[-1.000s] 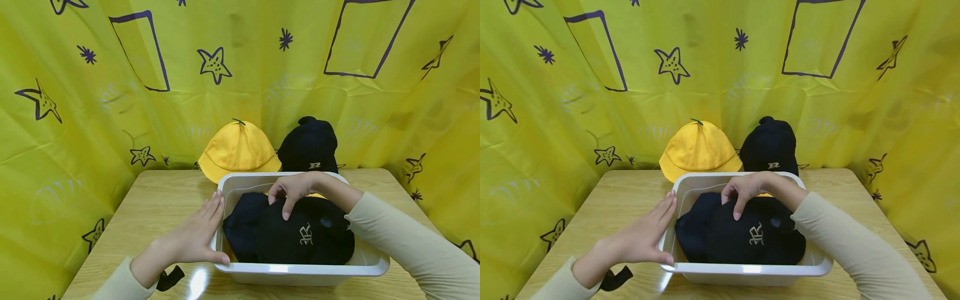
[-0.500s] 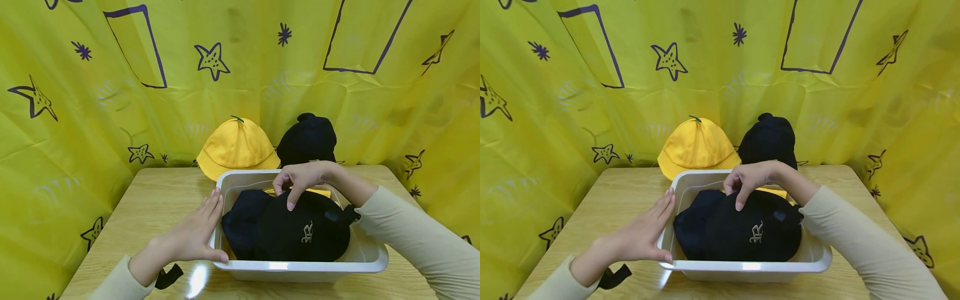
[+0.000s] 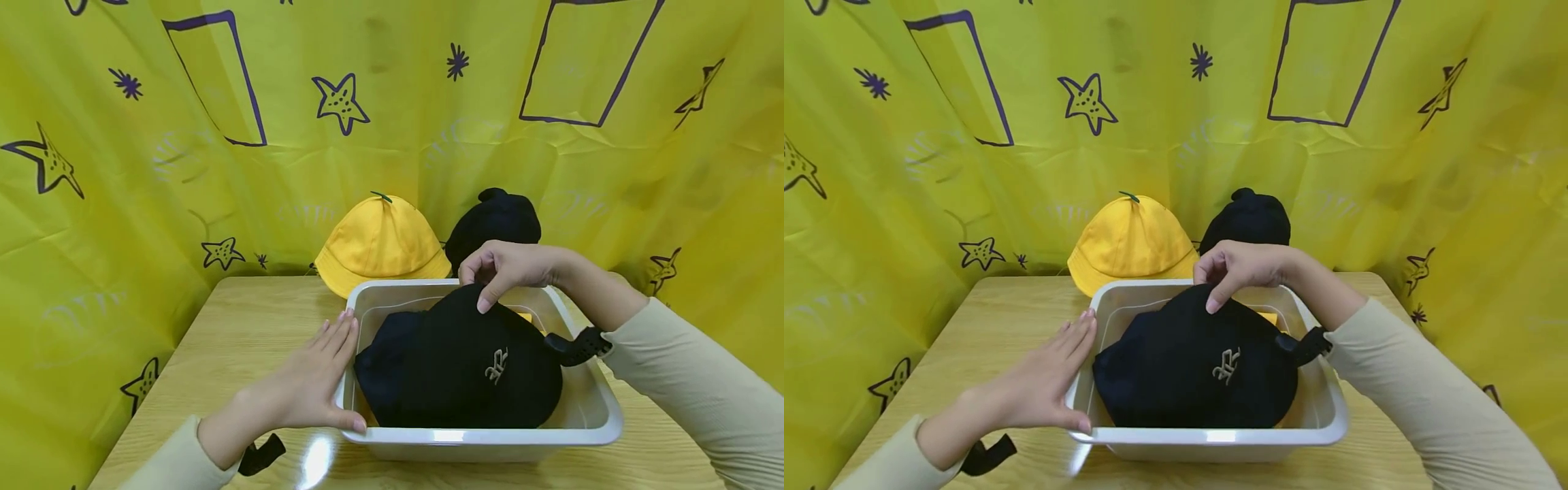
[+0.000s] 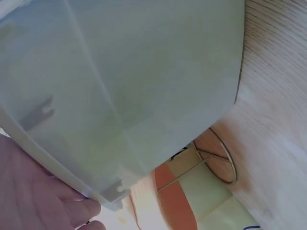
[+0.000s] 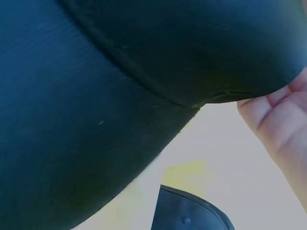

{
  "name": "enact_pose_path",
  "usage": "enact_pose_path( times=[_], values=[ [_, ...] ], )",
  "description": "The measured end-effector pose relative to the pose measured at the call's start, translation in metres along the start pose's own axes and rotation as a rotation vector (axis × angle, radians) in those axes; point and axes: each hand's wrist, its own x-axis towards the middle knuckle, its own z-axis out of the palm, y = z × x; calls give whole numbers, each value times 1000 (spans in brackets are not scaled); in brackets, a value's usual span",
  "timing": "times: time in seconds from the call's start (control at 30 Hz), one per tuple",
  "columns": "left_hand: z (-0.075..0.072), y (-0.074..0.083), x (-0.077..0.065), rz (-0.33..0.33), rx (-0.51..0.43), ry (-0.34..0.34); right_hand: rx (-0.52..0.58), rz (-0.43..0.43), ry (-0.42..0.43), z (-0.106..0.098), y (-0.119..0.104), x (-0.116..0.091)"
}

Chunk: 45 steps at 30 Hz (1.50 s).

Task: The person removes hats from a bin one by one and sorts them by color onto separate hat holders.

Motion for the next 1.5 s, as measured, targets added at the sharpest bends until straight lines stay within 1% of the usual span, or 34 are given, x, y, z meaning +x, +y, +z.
enact_pose_path(
  times=[0.1, 0.17, 0.23, 0.3, 0.43, 0.47, 0.5, 0.53, 0.6, 0.7, 0.77, 0.9, 1.1, 1.23, 1.3, 1.37, 1.43, 1.5],
  values=[
    [0, -1, 0, 7, -11, 1, -8, -55, 58, -3, -3, -6],
    [0, -1, 0, 2, -44, -1, -25, -88, 111, -5, -6, -10],
    [0, -2, 0, -7, -91, 1, -22, -95, 178, -7, -8, -13],
    [-1, -2, -1, -33, -151, 6, -6, -75, 261, -8, -12, -16],
    [-4, -1, -1, -92, -275, 62, 90, 34, 447, -8, -19, -21],
    [-5, 0, 0, -102, -281, 81, 115, 60, 486, -8, -21, -22],
    [-6, 0, 1, -95, -275, 110, 140, 86, 519, -8, -22, -24],
    [-7, 0, 2, -81, -259, 143, 158, 108, 544, -8, -24, -24],
    [-11, 1, 6, -30, -186, 215, 175, 131, 574, -9, -26, -25],
    [-18, 3, 14, 73, -54, 331, 184, 143, 589, -10, -30, -28],
    [-24, 6, 21, 129, 11, 391, 196, 140, 590, -11, -33, -30],
    [-33, 17, 35, 196, 61, 461, 242, 148, 625, -11, -40, -32],
    [-35, 43, 54, 281, 85, 543, 334, 181, 727, -9, -46, -32],
    [-35, 55, 68, 301, 148, 576, 425, 210, 798, -7, -50, -32],
    [-34, 58, 74, 302, 206, 575, 473, 223, 840, -6, -50, -31],
    [-33, 57, 79, 304, 271, 559, 526, 233, 879, -5, -51, -31],
    [-31, 55, 83, 308, 363, 545, 571, 230, 899, -3, -50, -30],
    [-30, 51, 85, 315, 462, 546, 595, 228, 903, -2, -49, -31]
  ],
)
